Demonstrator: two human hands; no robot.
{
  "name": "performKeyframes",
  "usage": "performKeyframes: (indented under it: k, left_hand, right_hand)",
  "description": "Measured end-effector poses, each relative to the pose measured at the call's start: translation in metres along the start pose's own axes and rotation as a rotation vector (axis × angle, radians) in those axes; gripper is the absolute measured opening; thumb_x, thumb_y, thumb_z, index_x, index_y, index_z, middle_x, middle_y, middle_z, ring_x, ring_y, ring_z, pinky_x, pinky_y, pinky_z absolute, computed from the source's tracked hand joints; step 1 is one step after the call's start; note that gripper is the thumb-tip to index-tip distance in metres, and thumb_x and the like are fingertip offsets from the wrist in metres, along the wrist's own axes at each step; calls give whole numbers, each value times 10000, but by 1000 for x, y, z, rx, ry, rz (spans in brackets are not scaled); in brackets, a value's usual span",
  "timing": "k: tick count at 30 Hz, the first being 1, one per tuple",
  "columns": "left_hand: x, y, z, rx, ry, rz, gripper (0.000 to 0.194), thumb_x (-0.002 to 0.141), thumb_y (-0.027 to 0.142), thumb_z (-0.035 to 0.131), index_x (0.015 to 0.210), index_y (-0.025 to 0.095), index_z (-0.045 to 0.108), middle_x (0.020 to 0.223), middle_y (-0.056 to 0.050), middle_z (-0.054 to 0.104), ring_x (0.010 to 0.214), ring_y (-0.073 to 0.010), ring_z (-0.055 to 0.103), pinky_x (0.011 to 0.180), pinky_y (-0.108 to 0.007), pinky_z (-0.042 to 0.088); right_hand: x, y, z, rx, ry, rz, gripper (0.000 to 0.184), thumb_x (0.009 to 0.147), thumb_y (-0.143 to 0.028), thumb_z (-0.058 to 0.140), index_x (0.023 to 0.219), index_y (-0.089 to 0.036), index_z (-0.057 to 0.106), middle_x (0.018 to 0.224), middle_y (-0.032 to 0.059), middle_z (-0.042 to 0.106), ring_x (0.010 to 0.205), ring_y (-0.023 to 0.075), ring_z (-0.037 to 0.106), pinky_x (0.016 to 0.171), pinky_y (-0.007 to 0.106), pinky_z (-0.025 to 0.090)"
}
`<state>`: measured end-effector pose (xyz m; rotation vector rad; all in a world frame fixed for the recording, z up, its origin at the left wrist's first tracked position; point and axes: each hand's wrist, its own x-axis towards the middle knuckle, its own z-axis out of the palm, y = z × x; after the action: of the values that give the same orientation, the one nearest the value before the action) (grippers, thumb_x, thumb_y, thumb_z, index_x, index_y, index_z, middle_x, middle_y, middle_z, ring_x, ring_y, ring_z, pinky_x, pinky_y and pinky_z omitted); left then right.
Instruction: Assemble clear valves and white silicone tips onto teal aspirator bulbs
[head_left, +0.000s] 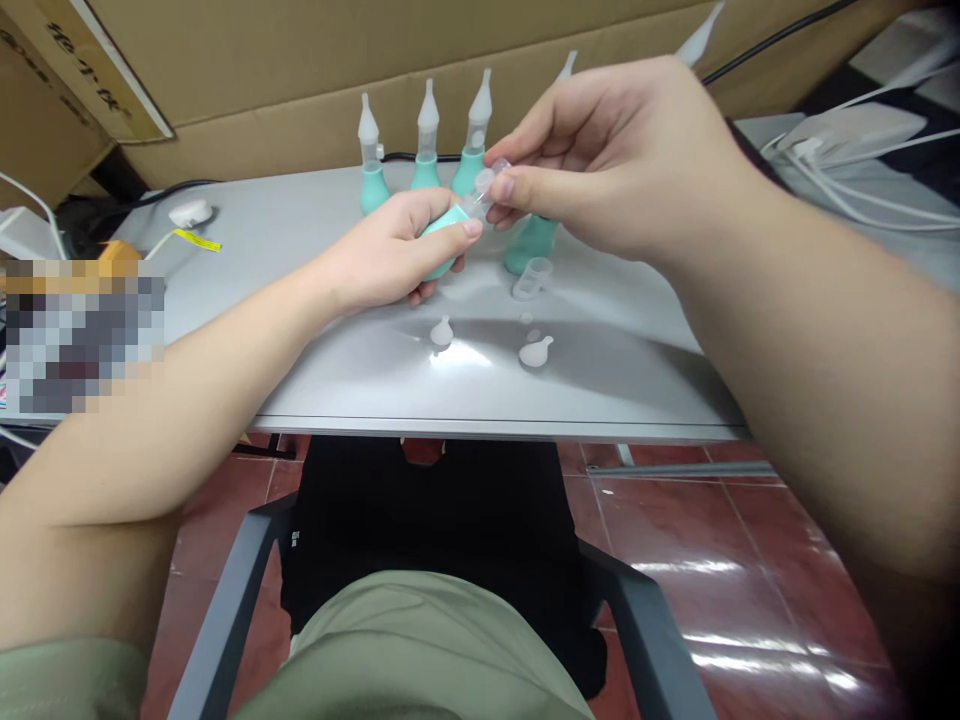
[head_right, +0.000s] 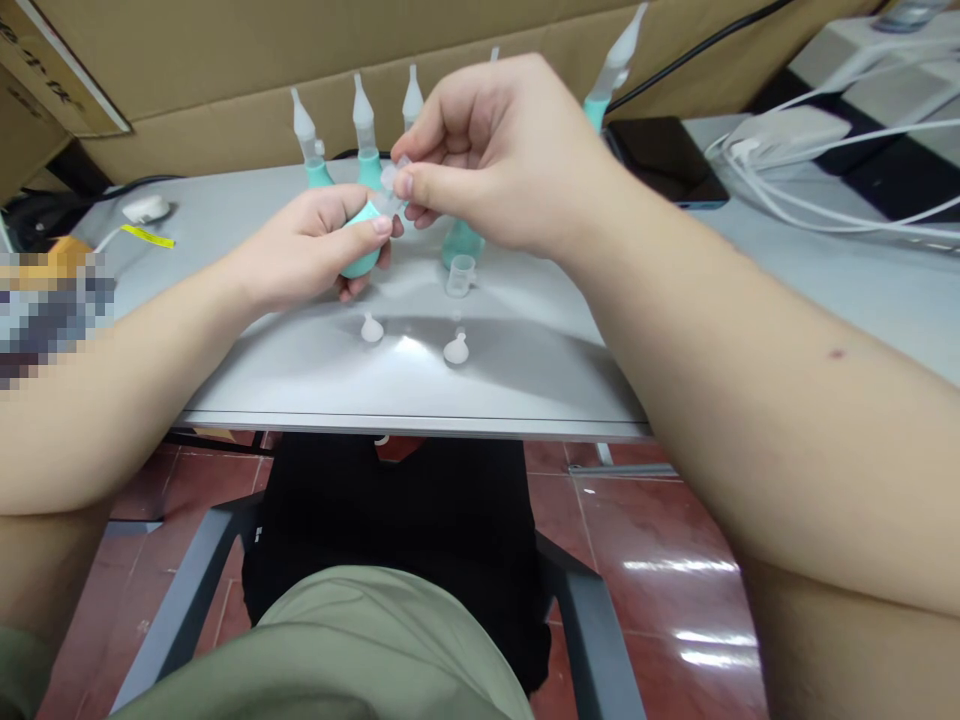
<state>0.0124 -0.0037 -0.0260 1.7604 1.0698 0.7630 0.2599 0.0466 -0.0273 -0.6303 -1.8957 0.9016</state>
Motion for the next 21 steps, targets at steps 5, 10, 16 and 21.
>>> performKeyframes:
  k: [5, 10, 16, 21]
  left_hand:
    - [1, 0, 0, 9, -4, 30, 357, 1336, 192, 673, 980, 204, 668, 910, 25, 674, 592, -55, 578, 569, -242, 444]
    - [3, -2, -2, 73, 5, 55, 371, 1328, 226, 704, 960, 213, 655, 826, 34, 618, 584, -68, 568, 598, -240, 446]
    - [7, -9, -4, 133, -6, 68, 348, 1308, 218, 722, 968, 231, 650, 781, 44, 586, 575, -89, 554, 602, -266, 458]
    - [6, -9, -5, 147, -2, 51, 328, 1304, 241, 729, 985, 237, 654, 801, 36, 599, 595, -104, 570, 621, -278, 484]
  right_hand:
    - [0, -2, 2, 8, 19, -1, 289, 796, -359, 1243, 902, -352, 975, 953, -15, 939, 855, 218, 906, 826, 406, 794]
    - [-1, -4, 3, 3, 23, 23, 302, 772, -372, 1251, 883, -353, 971, 933, -13, 932, 831, 221, 896, 801, 405, 784]
    - [-2, -5, 0, 1, -13, 56, 284, 765, -345, 1239, 896, -353, 987, 963, 0, 951, 831, 236, 892, 817, 438, 788]
    - [-1, -1, 1, 20, 0, 58, 282, 765, -305, 1234, 895, -334, 986, 908, 7, 924, 817, 232, 885, 820, 435, 786]
